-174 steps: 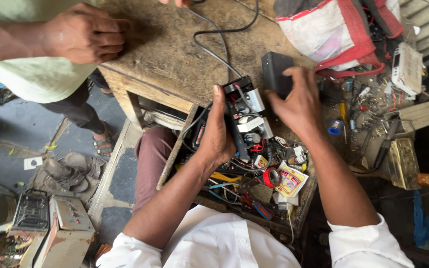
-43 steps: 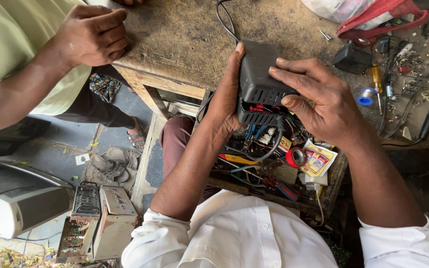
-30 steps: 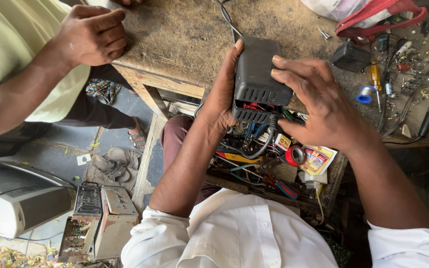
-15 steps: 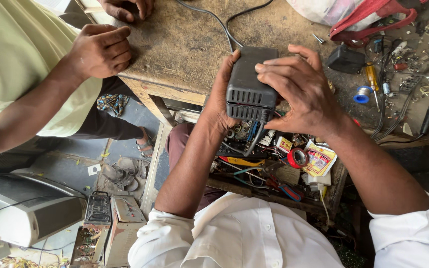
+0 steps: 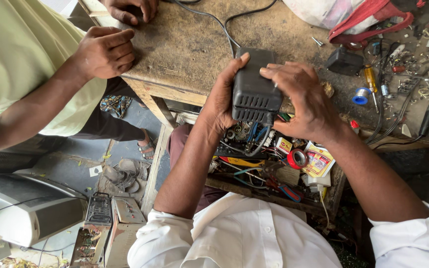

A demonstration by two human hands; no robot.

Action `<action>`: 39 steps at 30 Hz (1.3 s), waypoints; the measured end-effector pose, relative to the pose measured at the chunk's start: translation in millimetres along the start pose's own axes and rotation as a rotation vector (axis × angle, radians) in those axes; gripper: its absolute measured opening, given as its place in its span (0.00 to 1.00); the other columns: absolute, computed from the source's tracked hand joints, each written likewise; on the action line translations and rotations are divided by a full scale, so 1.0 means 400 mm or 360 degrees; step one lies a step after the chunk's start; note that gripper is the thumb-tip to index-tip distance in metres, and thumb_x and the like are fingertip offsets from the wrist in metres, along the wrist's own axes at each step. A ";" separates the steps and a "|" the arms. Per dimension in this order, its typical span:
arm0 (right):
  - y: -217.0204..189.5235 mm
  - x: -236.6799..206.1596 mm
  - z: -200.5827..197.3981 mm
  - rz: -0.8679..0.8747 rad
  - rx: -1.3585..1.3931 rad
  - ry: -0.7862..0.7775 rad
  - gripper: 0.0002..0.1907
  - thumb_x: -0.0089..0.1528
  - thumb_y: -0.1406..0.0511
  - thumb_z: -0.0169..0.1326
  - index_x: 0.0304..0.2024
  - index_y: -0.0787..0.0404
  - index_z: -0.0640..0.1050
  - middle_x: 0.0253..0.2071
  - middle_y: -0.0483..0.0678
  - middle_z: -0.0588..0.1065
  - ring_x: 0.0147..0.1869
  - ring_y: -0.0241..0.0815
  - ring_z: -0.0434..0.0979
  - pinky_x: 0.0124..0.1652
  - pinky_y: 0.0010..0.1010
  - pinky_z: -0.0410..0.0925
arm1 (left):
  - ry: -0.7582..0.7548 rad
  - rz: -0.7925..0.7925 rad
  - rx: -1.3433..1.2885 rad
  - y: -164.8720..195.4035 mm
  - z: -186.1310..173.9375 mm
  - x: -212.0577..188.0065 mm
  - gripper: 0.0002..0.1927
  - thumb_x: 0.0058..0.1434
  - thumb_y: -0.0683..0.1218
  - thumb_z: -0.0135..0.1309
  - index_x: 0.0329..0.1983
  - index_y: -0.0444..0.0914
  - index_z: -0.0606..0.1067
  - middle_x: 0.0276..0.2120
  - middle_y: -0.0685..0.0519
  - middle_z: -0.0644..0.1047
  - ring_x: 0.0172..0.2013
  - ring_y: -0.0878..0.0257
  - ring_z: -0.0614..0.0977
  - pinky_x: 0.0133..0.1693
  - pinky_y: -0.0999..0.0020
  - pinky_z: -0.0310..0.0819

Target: The person repairs an electronic power device at a cluttered workbench. They handle its wires, open the casing, reposition internal components and wiring with their hands, then use a screwdriver to work on the closed unit while another person assists by holding parts.

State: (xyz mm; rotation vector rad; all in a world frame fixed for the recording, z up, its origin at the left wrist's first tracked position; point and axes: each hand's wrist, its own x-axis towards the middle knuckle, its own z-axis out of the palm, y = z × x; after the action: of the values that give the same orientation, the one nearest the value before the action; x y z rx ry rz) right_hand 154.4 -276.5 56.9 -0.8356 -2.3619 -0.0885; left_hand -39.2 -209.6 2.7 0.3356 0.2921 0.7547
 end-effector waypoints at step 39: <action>-0.079 -0.017 -0.060 0.0560 0.0521 0.0011 0.03 0.70 0.71 0.54 0.44 0.66 0.73 0.55 0.55 0.77 0.70 0.54 0.76 0.64 0.42 0.72 | 0.0326 0.0302 0.0438 -0.034 0.006 -0.016 0.45 0.55 0.58 0.65 0.66 0.29 0.59 0.49 0.36 0.73 0.43 0.51 0.84 0.37 0.58 0.86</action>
State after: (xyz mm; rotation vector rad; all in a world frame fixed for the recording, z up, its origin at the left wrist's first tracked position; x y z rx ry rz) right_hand 152.9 -311.5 76.5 -1.0626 -2.1070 0.4271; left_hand -34.4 -223.9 0.3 0.5526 0.5662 0.9400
